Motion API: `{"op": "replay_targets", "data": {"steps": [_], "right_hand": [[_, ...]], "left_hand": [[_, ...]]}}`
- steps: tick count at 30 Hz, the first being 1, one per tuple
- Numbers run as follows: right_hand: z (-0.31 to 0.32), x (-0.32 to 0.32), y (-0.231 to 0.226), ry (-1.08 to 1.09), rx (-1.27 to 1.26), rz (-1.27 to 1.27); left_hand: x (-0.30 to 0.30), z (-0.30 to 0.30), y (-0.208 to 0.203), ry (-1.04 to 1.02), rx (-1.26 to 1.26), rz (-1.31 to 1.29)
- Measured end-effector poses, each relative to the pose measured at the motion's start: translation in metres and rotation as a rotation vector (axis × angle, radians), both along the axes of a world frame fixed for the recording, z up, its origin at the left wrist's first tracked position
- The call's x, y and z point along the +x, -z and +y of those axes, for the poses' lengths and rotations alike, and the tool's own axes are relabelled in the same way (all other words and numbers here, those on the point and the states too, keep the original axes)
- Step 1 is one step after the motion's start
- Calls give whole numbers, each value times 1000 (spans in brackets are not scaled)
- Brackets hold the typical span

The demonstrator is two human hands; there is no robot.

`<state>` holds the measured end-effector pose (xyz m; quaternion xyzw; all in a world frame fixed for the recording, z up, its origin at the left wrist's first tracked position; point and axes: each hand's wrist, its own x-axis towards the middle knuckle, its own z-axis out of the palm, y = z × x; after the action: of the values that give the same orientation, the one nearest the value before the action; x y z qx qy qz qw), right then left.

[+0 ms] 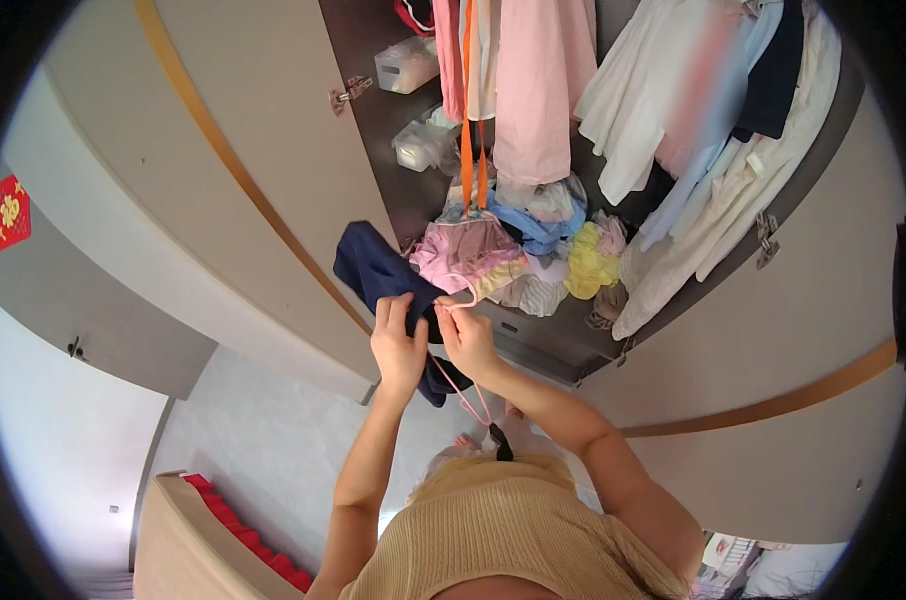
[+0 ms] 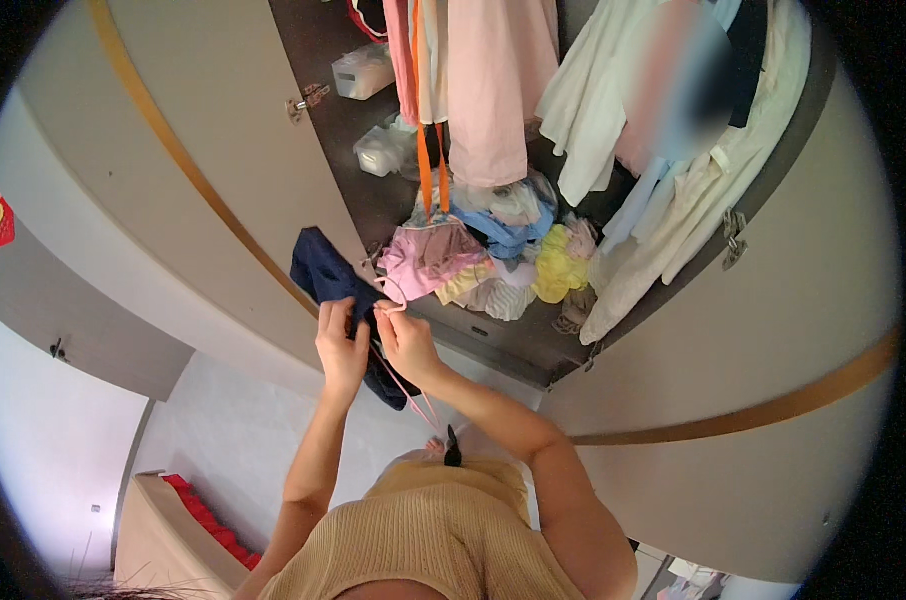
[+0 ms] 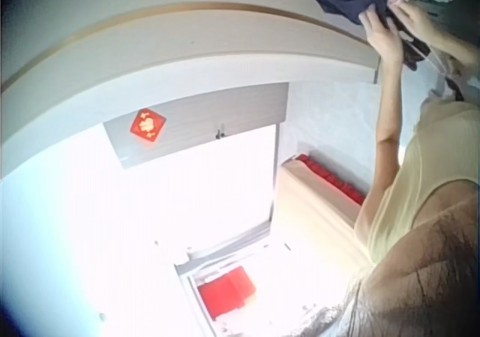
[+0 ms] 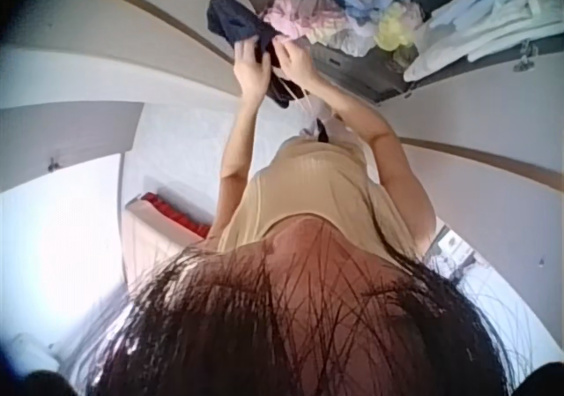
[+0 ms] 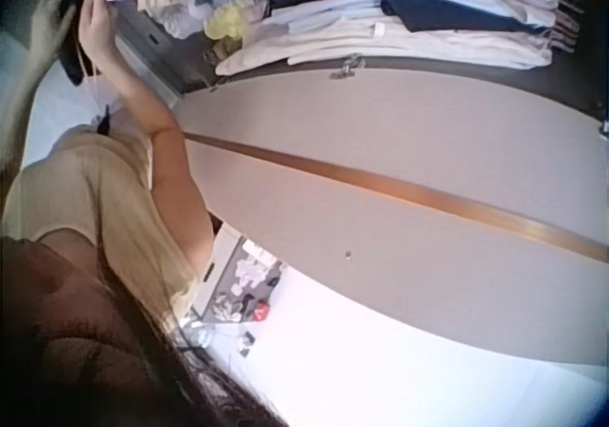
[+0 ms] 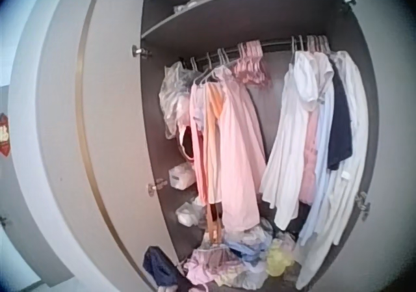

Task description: The person hangs various children's clothing items on hangers and places them into a wardrobe. They handle shirts, pants, and dresses one by one, placing each on a hanger and then hanging it on the wardrobe rod.

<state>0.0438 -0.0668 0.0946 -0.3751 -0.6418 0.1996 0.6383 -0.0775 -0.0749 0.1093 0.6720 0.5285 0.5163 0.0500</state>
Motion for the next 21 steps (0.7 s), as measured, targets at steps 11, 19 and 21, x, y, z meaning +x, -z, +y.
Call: {"op": "replay_targets", "data": {"steps": [11,19,21], "right_hand": [[41,34,-19,178,-174,57],[76,32,-10,263,-187,-50],[92,32,-8,322,-168,-138]], "left_hand": [[-9,-23,66,89,-71,810],[-4,-27,98,303,-89,861],[4,-39,96,404,-123,730]]}}
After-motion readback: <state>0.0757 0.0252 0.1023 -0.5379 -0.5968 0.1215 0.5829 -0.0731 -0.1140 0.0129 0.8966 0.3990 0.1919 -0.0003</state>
